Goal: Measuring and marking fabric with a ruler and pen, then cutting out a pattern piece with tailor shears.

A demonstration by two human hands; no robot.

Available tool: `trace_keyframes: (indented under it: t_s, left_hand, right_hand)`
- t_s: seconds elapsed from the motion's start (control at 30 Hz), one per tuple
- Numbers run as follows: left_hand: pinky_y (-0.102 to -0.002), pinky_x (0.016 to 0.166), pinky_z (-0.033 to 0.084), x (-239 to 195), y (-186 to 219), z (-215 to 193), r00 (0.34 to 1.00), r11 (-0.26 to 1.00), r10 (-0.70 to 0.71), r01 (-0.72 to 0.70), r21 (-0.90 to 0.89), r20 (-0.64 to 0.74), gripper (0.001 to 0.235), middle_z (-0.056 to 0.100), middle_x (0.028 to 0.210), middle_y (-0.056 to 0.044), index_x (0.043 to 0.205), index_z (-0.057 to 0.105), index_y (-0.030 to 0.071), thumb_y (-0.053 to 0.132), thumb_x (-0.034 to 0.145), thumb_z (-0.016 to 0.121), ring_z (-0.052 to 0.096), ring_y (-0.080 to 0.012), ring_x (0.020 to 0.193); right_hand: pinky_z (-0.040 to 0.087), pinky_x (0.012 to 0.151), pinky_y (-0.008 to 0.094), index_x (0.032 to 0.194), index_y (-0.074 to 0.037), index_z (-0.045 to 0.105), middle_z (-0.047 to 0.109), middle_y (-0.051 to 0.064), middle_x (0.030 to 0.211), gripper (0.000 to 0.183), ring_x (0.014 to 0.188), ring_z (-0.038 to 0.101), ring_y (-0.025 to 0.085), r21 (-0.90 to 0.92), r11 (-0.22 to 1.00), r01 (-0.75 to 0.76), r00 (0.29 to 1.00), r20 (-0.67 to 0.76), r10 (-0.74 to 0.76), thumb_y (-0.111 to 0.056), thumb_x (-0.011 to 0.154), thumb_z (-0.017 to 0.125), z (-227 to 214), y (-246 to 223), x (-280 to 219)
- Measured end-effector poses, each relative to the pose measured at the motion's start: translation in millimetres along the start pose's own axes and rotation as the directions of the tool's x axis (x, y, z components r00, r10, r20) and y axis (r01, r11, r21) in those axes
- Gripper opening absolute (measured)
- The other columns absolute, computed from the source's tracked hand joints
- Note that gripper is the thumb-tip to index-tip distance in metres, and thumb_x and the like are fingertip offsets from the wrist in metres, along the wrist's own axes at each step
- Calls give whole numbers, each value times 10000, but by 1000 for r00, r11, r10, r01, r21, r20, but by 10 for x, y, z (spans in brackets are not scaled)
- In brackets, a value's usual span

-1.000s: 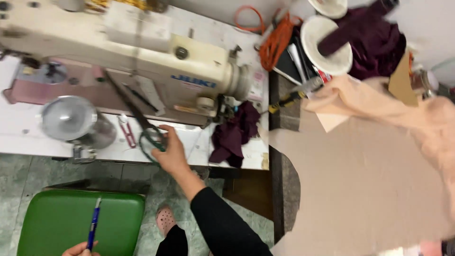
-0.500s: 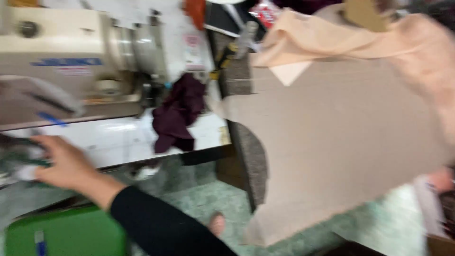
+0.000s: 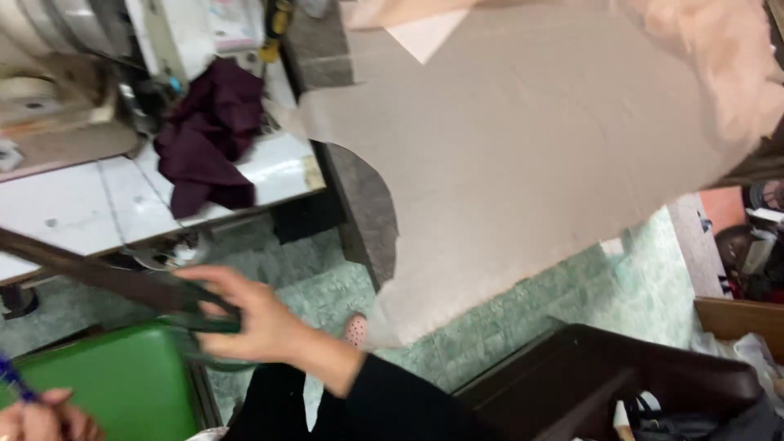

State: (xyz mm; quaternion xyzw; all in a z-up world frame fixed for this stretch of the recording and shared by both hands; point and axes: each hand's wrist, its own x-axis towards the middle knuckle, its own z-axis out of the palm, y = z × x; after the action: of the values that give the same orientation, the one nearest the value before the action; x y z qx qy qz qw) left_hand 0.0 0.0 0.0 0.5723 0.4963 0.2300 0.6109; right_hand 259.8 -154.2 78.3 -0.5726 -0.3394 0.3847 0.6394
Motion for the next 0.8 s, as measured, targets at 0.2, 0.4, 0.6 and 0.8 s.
trace_keyframes:
  t_s: [0.2, 0.4, 0.6, 0.8]
  left_hand:
    - [-288, 468, 257, -616, 812, 1319, 971, 985, 37, -74, 154, 235, 237, 385, 639, -46, 975, 449, 50, 228, 1118, 385, 338, -140, 523]
    - [-373, 522, 353, -1068, 722, 2327, 786, 693, -12, -439, 572, 618, 275, 500, 645, -26, 878, 494, 123, 372, 897, 610, 469, -200, 530]
    - [-380, 584, 427, -1200, 487, 2878, 735, 571, -37, -540, 618, 677, 413, 456, 895, -22, 836, 435, 132, 485, 874, 645, 501, -197, 711]
    - [-337, 550, 382, -1168, 569, 3011, 748, 588, -166, -448, 673, 643, 437, 483, 696, 19, 799, 418, 145, 469, 847, 708, 462, -163, 623]
  right_hand:
    - [491, 674, 260, 1190, -100, 558, 612, 39, 979, 310, 787, 582, 141, -227, 820, -525, 851, -168, 498, -181, 894, 600, -1172, -576, -1587]
    - [238, 517, 214, 734, -54, 481, 366, 21, 620, 277, 462, 320, 94, 533, 546, -646, 479, -275, 834, -135, 998, 468, -1979, -536, -3246]
    - [65, 1198, 530, 1504, -59, 40, 56, 81, 1591, 1127, 1480, 79, 259, 454, 798, -395, 904, 41, 425, -617, 913, 820, -2008, -1255, -4074]
    - [145, 1114, 421, 1540, -151, 80, 196, 47, 1610, 1159, 1464, 177, 185, 605, 582, -544, 755, 50, 654, -506, 855, 944, -1935, -1191, -4287]
